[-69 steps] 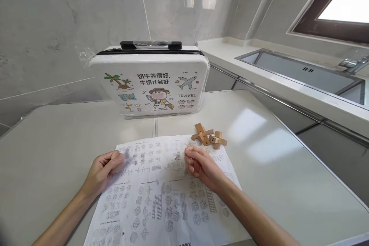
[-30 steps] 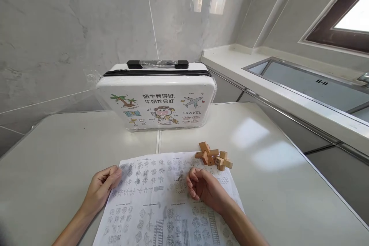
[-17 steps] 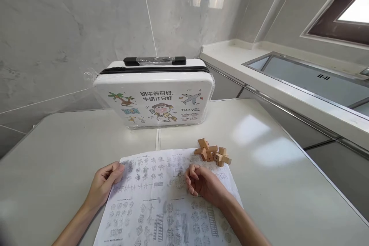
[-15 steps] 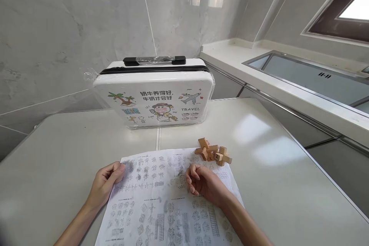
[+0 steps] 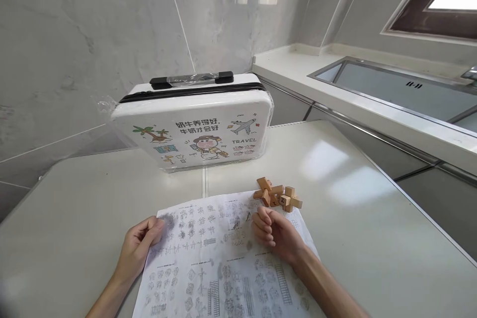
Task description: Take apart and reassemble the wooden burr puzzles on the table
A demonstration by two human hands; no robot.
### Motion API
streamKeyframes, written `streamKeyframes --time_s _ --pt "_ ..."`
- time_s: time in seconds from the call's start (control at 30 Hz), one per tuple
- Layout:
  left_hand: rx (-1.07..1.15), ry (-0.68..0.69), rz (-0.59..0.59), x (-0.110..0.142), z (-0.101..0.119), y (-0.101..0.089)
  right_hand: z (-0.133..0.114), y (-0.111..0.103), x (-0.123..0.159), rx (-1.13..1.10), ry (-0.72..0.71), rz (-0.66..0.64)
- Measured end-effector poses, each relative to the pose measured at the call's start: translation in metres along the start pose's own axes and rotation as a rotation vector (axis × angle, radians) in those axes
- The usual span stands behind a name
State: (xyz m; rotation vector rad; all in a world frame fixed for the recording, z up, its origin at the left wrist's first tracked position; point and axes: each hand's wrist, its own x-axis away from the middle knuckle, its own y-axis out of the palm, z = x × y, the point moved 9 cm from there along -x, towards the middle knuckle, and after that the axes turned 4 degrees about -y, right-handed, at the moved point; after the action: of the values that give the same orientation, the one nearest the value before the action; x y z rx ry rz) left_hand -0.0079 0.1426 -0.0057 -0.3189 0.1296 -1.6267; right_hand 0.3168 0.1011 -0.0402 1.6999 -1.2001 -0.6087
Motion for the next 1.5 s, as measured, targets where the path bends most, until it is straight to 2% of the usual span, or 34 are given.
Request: streamKeyframes --time_s 0.1,0.23,0.43,0.8,0.93,1.07,1.27,1.37,1.5 --pt "0.001 -0.002 -0.003 -0.001 -0.001 0.0 -0.009 0.001 0.002 -0.148 -0.054 -0.066" --pt "-0.007 0.001 -0.008 -0.001 -0.004 -0.001 -0.012 0.002 0.006 -0.264 -0.055 -0.167" --pt "-0.017 0.014 -0.012 -0.001 -0.001 -0.001 -0.021 -0.001 0.007 -0.371 -0.146 -0.18" --pt "-0.013 0.008 -0.007 -0.002 0.001 0.002 -0.027 -0.016 0.005 -0.432 -0.195 0.026" --pt "-0.014 0.007 0.001 -0.001 0.005 0.002 -0.027 -0.022 0.005 -0.348 -0.218 0.111" --pt "-0.017 0.007 0.003 -0.001 0.006 0.002 -0.031 -0.022 0.005 -0.278 -0.241 0.11" --pt "0.009 -0.001 -0.012 -0.001 0.001 0.003 -0.033 -0.026 0.005 -0.36 -0.241 0.135" --pt "0.016 -0.003 -0.016 -0.001 -0.001 0.002 -0.035 -0.027 0.006 -0.269 -0.267 0.189" --pt "-0.005 0.003 -0.015 -0.001 0.003 0.003 -0.044 -0.025 0.011 -0.002 -0.331 0.304"
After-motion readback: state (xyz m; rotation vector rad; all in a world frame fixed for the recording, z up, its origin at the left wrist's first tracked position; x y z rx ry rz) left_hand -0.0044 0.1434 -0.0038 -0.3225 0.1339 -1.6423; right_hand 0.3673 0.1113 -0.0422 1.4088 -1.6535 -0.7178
